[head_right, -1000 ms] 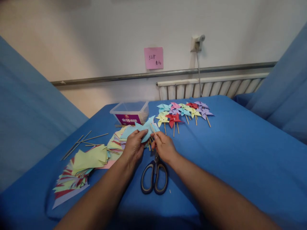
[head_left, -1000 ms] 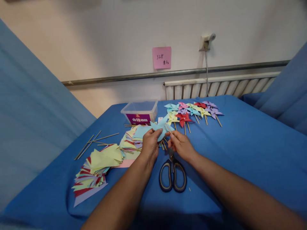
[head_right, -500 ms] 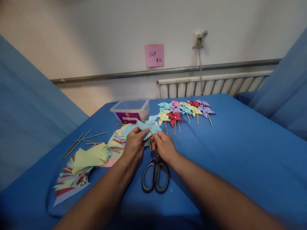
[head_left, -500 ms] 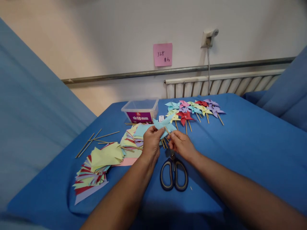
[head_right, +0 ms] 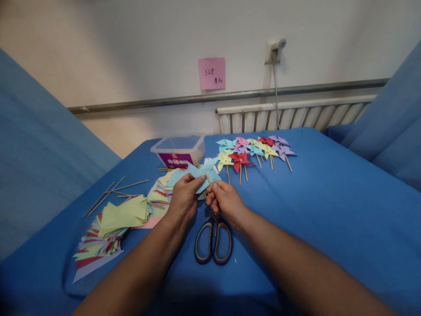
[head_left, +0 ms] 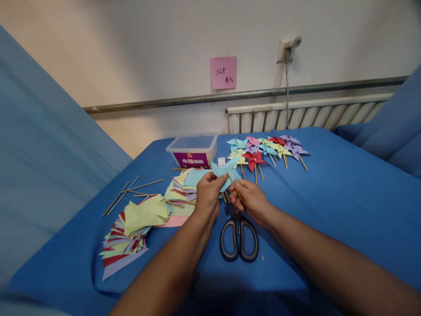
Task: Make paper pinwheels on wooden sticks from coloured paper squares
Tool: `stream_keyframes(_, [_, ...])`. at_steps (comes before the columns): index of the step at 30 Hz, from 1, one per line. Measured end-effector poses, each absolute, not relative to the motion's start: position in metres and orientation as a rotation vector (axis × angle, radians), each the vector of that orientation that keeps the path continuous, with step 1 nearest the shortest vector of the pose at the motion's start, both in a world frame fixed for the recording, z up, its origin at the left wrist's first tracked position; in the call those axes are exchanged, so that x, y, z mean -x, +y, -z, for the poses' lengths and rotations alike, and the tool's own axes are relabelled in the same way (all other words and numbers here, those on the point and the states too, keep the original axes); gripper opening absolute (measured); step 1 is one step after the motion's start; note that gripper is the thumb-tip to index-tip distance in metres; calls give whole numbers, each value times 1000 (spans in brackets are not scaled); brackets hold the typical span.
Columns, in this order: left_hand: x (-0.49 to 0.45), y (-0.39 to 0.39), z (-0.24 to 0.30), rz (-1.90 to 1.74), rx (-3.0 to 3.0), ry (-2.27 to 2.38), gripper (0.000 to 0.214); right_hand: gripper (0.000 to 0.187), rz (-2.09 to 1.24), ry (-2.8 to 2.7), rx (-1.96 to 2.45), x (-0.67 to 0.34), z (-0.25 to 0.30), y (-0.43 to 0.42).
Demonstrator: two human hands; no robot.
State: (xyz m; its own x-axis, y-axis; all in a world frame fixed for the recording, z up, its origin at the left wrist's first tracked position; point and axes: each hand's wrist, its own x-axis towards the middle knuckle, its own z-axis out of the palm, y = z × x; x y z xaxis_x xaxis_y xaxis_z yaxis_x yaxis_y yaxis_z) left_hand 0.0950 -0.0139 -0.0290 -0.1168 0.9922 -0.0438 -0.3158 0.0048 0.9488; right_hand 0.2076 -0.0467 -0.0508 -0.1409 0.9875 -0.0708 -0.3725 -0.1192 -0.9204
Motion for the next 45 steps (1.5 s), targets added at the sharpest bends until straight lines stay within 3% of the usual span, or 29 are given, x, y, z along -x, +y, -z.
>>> stream_keyframes(45, [-92, -10, 30, -1462, -940, 1195, 31, 32, -1509, -1018, 887, -212, 54, -45])
